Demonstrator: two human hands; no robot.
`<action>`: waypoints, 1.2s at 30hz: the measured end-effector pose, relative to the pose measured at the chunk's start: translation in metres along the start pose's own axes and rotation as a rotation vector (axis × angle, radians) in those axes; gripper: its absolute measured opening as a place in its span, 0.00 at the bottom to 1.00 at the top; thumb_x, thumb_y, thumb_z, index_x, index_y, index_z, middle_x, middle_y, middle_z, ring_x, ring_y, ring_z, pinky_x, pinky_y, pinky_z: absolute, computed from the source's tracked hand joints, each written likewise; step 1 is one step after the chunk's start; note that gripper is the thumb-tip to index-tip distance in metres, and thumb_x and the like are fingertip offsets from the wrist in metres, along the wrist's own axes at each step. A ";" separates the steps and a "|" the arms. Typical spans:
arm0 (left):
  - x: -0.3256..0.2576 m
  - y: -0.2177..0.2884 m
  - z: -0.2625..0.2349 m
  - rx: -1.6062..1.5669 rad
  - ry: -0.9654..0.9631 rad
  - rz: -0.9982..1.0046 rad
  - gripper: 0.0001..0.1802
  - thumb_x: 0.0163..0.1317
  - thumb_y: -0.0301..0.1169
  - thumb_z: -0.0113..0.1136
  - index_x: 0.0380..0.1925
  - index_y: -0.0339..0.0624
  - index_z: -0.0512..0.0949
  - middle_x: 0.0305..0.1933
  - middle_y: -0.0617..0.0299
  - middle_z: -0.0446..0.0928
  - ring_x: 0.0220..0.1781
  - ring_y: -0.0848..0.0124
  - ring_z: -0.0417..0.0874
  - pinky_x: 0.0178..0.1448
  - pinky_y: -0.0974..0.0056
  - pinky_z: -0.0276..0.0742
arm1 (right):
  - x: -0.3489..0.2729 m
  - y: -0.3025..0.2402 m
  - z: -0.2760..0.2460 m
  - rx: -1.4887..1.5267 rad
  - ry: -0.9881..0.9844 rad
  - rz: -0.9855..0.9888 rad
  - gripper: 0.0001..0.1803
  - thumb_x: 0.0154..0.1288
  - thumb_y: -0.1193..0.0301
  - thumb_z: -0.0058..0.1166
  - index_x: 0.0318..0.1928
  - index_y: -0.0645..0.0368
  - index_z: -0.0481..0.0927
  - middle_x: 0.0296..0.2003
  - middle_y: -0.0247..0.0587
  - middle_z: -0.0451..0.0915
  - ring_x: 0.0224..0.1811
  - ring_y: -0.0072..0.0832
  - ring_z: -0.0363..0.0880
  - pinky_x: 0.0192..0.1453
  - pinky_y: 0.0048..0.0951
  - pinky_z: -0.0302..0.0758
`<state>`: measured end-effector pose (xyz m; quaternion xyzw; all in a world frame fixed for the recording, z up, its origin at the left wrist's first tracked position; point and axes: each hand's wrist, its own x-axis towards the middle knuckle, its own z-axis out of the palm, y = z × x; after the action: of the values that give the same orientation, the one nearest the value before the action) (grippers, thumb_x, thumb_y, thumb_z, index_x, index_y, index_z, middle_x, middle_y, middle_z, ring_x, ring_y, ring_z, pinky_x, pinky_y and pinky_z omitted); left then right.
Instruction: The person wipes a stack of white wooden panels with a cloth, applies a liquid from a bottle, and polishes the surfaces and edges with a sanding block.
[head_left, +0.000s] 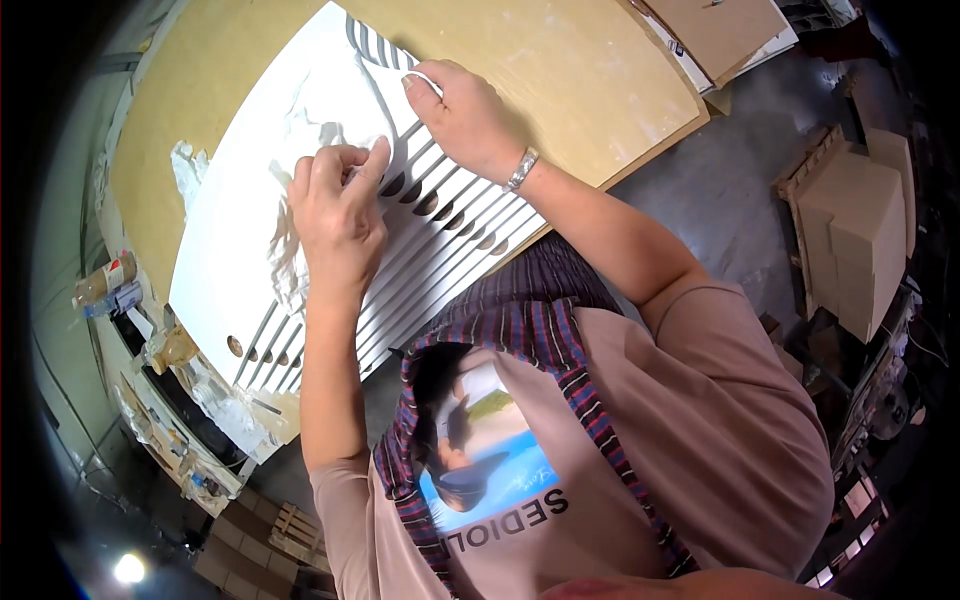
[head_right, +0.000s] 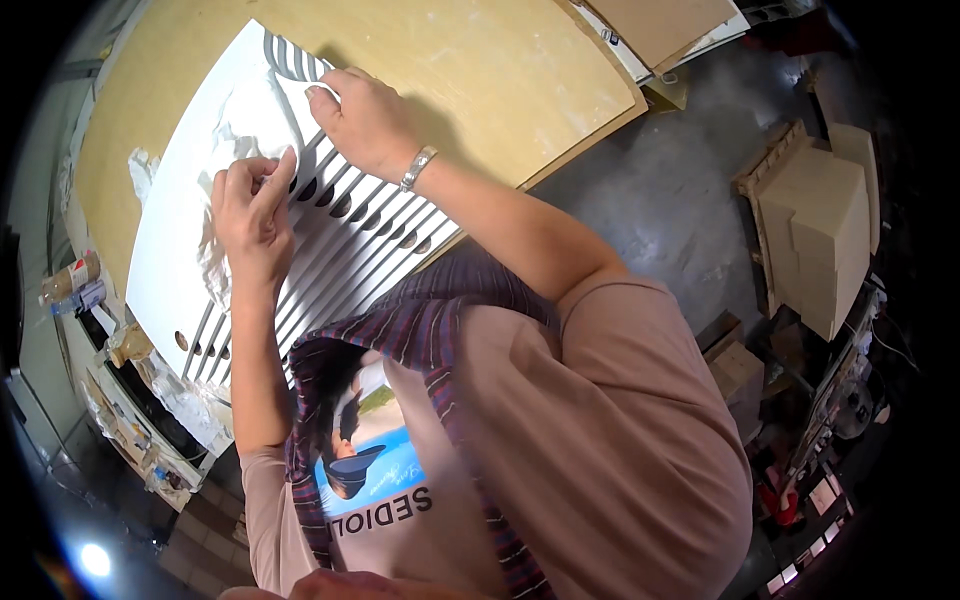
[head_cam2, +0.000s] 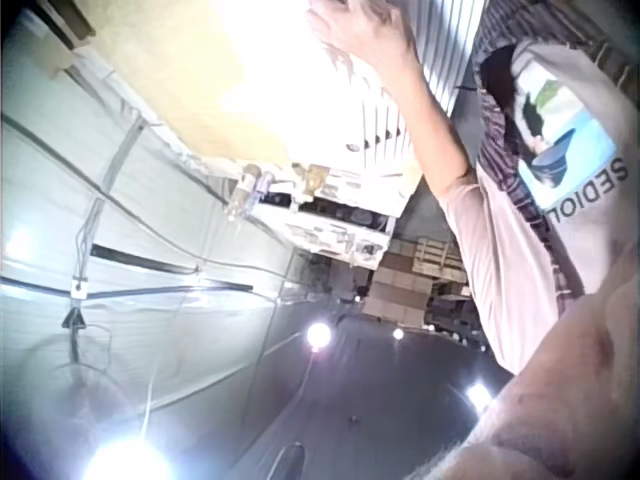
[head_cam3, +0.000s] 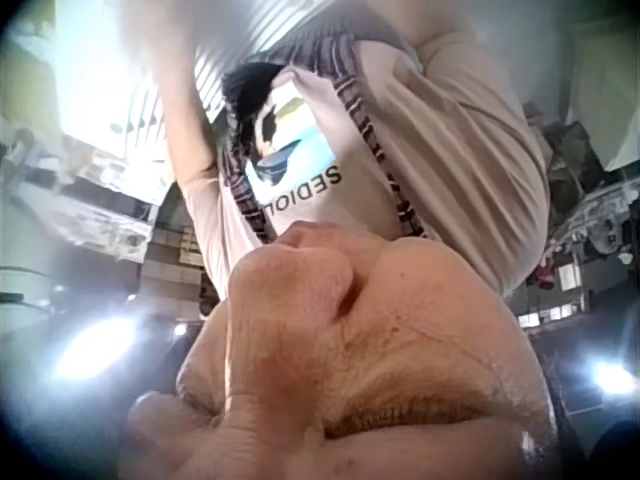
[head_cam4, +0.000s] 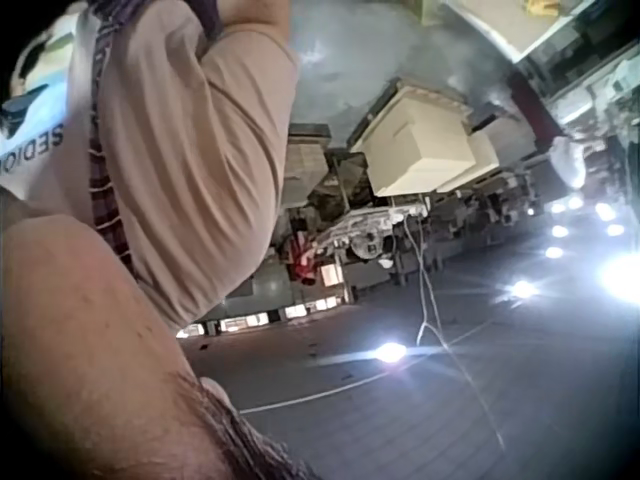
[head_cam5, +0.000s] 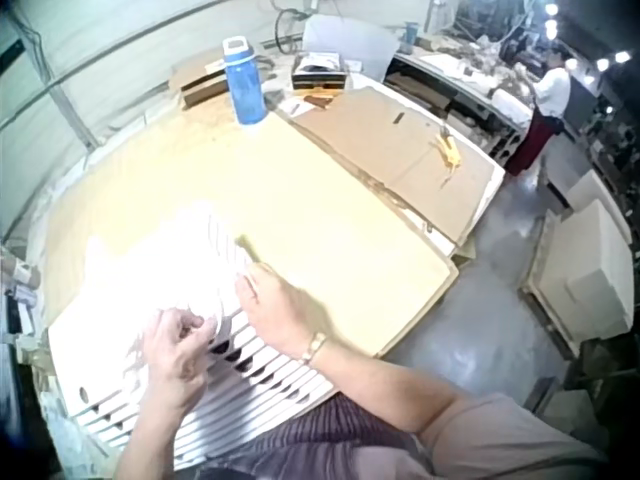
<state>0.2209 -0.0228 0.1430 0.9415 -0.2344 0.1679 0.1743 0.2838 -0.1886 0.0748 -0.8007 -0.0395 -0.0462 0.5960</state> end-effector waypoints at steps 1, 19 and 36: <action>0.000 0.000 -0.003 0.033 -0.034 -0.004 0.25 0.45 0.15 0.61 0.45 0.49 0.85 0.36 0.61 0.76 0.37 0.63 0.74 0.42 0.60 0.71 | 0.000 0.000 -0.001 -0.001 0.001 0.001 0.17 0.69 0.59 0.48 0.42 0.61 0.80 0.40 0.53 0.80 0.42 0.52 0.79 0.48 0.46 0.75; -0.003 -0.001 -0.007 -0.081 0.010 -0.074 0.14 0.48 0.19 0.59 0.35 0.44 0.85 0.34 0.61 0.76 0.39 0.62 0.74 0.44 0.60 0.68 | -0.002 -0.001 0.001 0.022 0.034 0.000 0.17 0.68 0.60 0.50 0.40 0.63 0.80 0.38 0.52 0.81 0.39 0.50 0.80 0.45 0.44 0.75; -0.021 0.022 0.007 0.142 0.021 -0.039 0.25 0.47 0.20 0.58 0.45 0.60 0.85 0.38 0.70 0.76 0.41 0.67 0.74 0.48 0.61 0.63 | -0.003 -0.002 0.003 -0.060 0.016 -0.010 0.19 0.72 0.60 0.47 0.45 0.64 0.80 0.33 0.53 0.82 0.35 0.47 0.80 0.42 0.38 0.75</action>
<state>0.1940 -0.0355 0.1338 0.9541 -0.2017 0.1907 0.1126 0.2805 -0.1855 0.0757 -0.8178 -0.0372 -0.0566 0.5716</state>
